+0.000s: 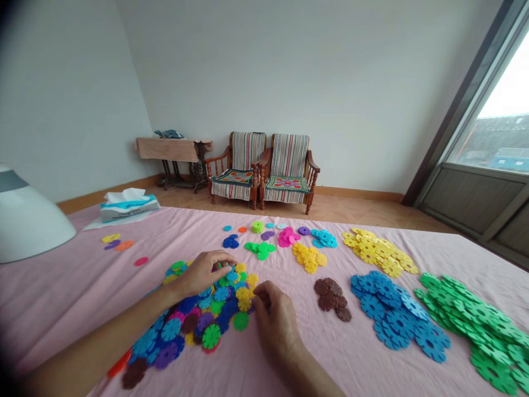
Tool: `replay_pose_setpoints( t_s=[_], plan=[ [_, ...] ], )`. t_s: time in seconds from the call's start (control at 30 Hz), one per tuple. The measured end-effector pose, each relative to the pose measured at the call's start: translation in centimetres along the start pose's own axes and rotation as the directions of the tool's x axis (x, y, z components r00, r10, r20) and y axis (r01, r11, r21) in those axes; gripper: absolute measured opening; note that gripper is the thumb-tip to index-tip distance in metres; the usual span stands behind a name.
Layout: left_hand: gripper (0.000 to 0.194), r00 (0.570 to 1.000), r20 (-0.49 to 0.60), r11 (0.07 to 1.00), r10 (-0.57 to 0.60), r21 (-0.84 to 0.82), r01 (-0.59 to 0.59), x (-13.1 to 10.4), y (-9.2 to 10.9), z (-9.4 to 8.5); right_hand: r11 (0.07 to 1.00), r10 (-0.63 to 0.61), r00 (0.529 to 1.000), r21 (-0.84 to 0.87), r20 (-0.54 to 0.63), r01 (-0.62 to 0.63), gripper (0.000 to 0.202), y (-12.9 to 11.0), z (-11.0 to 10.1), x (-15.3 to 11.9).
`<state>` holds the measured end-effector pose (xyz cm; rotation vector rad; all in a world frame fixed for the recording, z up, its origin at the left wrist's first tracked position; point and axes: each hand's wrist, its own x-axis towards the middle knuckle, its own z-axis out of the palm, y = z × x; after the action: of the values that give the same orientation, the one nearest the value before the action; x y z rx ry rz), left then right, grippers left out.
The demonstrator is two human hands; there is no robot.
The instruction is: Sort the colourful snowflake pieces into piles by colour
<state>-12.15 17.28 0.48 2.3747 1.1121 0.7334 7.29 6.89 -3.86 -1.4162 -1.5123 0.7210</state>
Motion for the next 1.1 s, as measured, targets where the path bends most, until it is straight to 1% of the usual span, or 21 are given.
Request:
replay_pose_setpoints(
  t_s=[0.1, 0.17, 0.23, 0.3, 0.4, 0.53, 0.67, 0.8, 0.93, 1.1],
  plan=[
    [0.022, 0.999, -0.038, 1.0, -0.011, 0.002, 0.011, 0.0, 0.2, -0.1, 0.99, -0.091, 0.995, -0.11, -0.035, 0.086, 0.014, 0.1, 0.1, -0.1],
    [0.021, 0.999, -0.045, 1.0, -0.01, 0.002, 0.01, -0.1, 0.6, -0.3, 0.97, -0.172, 0.985, -0.176, 0.004, 0.17, 0.023, -0.2, 0.0, -0.2],
    [0.019, 0.999, -0.038, 1.0, 0.004, 0.01, -0.004, -0.5, 1.2, -0.4, 0.94, -0.219, 0.973, -0.253, 0.074, 0.23, 0.036, -0.8, -0.2, -0.3],
    [0.018, 0.999, -0.018, 0.999, 0.033, 0.04, -0.032, -1.3, 2.0, -0.4, 0.907, -0.22, 0.966, -0.336, 0.137, 0.254, 0.044, -1.5, -0.3, -0.3],
    [0.017, 0.996, 0.013, 0.99, 0.086, 0.107, -0.087, -3.2, 3.3, -0.2, 0.876, -0.203, 0.961, -0.403, 0.187, 0.264, 0.04, -2.1, -0.5, -0.3],
    [0.017, 0.989, 0.037, 0.975, 0.144, 0.165, -0.149, -6.0, 4.3, 0.3, 0.876, -0.223, 0.958, -0.396, 0.178, 0.277, 0.029, -1.9, -0.4, -0.1],
    [0.018, 0.982, -0.005, 0.965, 0.188, 0.187, -0.184, -7.9, 4.3, 1.0, 0.893, -0.263, 0.953, -0.337, 0.15, 0.299, 0.018, -1.1, -0.3, -0.1],
    [0.018, 0.969, -0.089, 0.957, 0.229, 0.202, -0.208, -8.4, 3.6, 1.7, 0.907, -0.312, 0.946, -0.27, 0.082, 0.323, 0.023, -0.6, -0.1, -0.1],
    [0.017, 0.962, -0.104, 0.948, 0.253, 0.227, -0.224, -8.3, 3.1, 1.9, 0.913, -0.349, 0.937, -0.219, 0.02, 0.345, 0.023, -0.5, -0.1, -0.2],
    [0.019, 0.951, -0.113, 0.935, 0.289, 0.247, -0.255, -8.6, 3.3, 1.8, 0.945, -0.302, 0.952, -0.148, -0.044, 0.292, 0.016, -0.7, -0.2, -0.3]
  ],
)
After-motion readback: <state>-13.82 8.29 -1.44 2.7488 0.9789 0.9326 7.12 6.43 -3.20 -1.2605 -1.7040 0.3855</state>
